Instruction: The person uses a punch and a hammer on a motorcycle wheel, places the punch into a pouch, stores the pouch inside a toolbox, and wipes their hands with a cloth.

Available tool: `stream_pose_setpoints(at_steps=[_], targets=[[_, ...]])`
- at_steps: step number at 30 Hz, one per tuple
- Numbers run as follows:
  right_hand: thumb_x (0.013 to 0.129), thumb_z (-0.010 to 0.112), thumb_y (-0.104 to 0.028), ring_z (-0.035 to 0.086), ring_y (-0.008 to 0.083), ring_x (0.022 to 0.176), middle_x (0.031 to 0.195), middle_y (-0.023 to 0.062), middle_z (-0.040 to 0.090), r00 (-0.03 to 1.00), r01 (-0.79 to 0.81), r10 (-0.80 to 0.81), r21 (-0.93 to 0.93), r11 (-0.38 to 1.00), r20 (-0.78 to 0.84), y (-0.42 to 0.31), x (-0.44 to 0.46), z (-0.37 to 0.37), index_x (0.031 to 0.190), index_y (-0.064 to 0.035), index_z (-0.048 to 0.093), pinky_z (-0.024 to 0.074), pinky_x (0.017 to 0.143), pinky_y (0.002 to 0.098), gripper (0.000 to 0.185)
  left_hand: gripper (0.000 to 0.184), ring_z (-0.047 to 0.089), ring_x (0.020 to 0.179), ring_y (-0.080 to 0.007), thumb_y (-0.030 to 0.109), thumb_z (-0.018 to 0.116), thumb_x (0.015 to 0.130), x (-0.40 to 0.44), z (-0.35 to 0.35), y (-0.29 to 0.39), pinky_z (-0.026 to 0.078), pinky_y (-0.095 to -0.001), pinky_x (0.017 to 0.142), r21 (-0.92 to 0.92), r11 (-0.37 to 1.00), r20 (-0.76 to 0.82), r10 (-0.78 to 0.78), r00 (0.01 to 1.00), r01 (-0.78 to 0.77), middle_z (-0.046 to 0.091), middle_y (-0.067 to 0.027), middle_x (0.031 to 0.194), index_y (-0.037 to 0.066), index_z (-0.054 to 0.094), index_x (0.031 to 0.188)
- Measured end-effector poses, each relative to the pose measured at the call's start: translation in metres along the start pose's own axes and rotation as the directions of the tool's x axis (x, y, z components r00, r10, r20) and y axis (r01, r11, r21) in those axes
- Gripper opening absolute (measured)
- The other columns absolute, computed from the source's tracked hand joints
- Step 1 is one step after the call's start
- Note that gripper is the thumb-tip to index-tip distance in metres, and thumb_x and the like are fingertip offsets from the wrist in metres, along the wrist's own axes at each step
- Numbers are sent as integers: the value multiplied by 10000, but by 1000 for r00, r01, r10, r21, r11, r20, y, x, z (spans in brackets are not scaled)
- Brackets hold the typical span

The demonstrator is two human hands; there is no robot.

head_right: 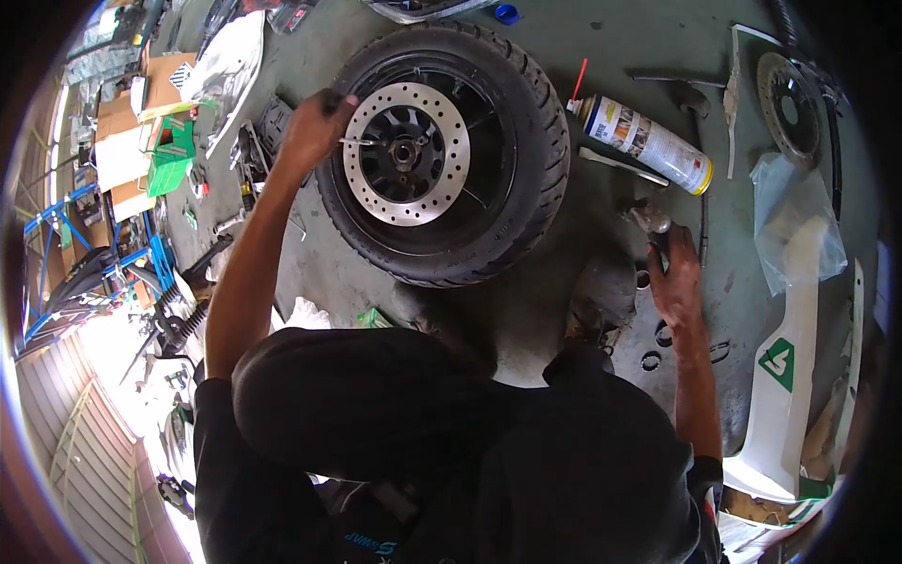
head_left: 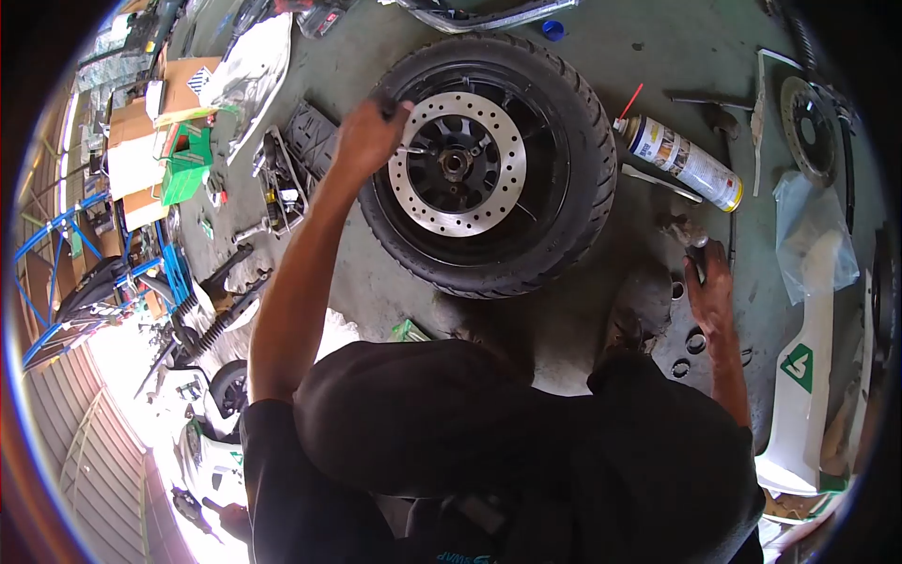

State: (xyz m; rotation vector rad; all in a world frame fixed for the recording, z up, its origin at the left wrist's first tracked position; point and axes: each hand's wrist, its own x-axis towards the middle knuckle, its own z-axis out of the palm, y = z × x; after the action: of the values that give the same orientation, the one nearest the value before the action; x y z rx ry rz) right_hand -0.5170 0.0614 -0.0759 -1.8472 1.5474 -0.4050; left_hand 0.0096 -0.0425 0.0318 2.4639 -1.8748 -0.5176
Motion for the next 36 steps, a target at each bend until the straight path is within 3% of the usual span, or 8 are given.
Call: stream_pose_setpoints(at_steps=[1, 4, 10, 16, 21, 28, 29, 36], targets=[[931, 604, -44, 608, 454, 998, 1069, 264, 612, 1000, 0, -1, -36, 999, -28, 3, -1, 1, 1224, 31, 557, 483, 851, 490, 306, 701, 685, 983, -431, 619, 564, 924, -4, 3, -12, 507, -484, 875, 106, 994, -98, -29, 995, 39, 685, -327, 931, -64, 704, 1004], [957, 581, -66, 605, 454, 1085, 1167, 283, 619, 999, -41, 40, -27, 999, -22, 27, 1, 4, 1283, 46, 546, 489, 924, 472, 346, 736, 689, 961, -437, 652, 552, 918, -24, -3, -21, 510, -495, 853, 193, 949, 262, -293, 919, 248, 685, -325, 902, -66, 709, 952], [982, 546, -127, 585, 459, 1170, 1255, 313, 604, 980, -93, 115, -136, 986, 165, 45, -18, -2, 1324, 86, 524, 458, 1016, 452, 403, 611, 661, 972, -462, 542, 535, 964, -26, 39, 4, 506, -523, 880, -86, 996, -76, -6, 997, -1, 689, -289, 948, -48, 695, 942], [988, 539, -117, 644, 446, 1004, 1101, 263, 655, 961, -115, 190, -332, 936, 201, -37, 3, -50, 1158, 38, 620, 504, 893, 478, 245, 365, 584, 1133, -400, 337, 587, 972, -78, 61, 63, 479, -519, 957, 100, 912, -4, 400, 917, -397, 636, -220, 1135, -6, 660, 1073], [960, 633, -169, 650, 404, 1003, 1108, 234, 658, 934, 338, -304, -180, 924, 190, -148, 75, -32, 1121, 16, 646, 520, 887, 445, 245, 463, 413, 1369, -423, 250, 678, 911, -111, 60, 14, 355, -516, 1112, 30, 824, -7, 566, 824, -566, 522, -221, 1373, 36, 572, 1308], [889, 596, -83, 675, 386, 905, 1005, 227, 645, 486, 855, -713, -108, 507, 505, -271, 186, 93, 1084, 13, 599, 559, 766, 481, 218, 963, 234, 1464, -467, 451, 786, 807, -131, 84, 10, 229, -557, 1172, -271, 963, -323, -96, 942, 6, 269, -305, 1557, -24, 310, 1498], [869, 602, -76, 669, 389, 907, 997, 225, 636, 448, 883, -687, -160, 442, 572, -274, 195, 104, 1084, 13, 597, 557, 775, 478, 233, 1179, 164, 1484, -487, 541, 829, 725, -129, 91, 10, 201, -569, 1182, -295, 954, -311, -150, 939, 55, 204, -339, 1574, -67, 205, 1519], [884, 530, -110, 681, 334, 847, 925, 165, 618, 193, 981, -527, -156, 114, 827, -297, 223, 117, 1071, 15, 613, 557, 744, 445, 239, 1294, 62, 1505, -501, 577, 852, 670, -117, 108, 15, 218, -664, 1122, -550, 826, -250, -305, 919, 124, 87, -368, 1592, -88, 152, 1532]])
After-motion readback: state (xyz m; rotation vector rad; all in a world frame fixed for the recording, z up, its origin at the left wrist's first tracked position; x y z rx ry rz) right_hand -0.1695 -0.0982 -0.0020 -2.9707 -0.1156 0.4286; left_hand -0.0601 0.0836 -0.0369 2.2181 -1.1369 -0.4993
